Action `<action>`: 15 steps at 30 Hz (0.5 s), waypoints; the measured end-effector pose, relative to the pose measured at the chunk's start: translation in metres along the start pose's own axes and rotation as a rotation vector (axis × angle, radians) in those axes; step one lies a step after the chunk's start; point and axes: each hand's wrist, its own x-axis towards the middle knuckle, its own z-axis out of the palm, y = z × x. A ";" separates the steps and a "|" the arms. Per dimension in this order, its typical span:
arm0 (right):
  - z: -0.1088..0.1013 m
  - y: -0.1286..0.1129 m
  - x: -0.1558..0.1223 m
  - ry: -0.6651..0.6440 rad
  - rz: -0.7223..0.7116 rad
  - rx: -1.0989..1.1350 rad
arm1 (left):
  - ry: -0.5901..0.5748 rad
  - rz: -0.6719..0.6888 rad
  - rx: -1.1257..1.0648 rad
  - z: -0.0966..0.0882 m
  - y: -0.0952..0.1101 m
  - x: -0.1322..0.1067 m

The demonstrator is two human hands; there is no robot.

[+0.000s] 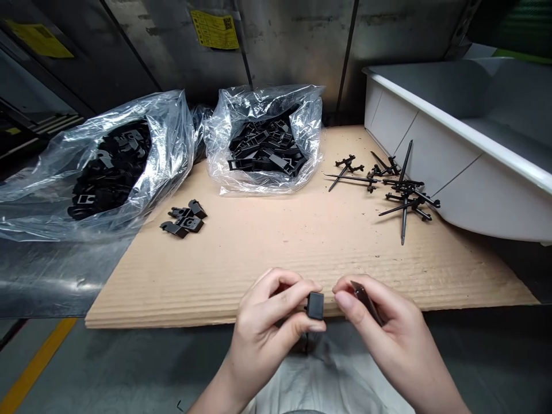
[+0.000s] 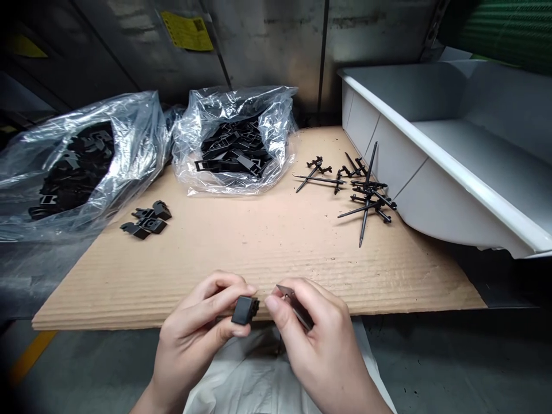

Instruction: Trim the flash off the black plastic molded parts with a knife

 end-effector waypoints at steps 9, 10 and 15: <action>-0.005 0.017 -0.016 0.063 -0.301 -0.233 | -0.117 -0.207 -0.199 -0.007 0.005 -0.002; -0.003 0.019 -0.016 0.076 -0.338 -0.247 | -0.103 -0.194 -0.200 -0.005 0.004 -0.002; 0.004 0.021 -0.017 0.057 -0.430 -0.246 | 0.037 -0.278 -0.237 0.006 -0.001 -0.007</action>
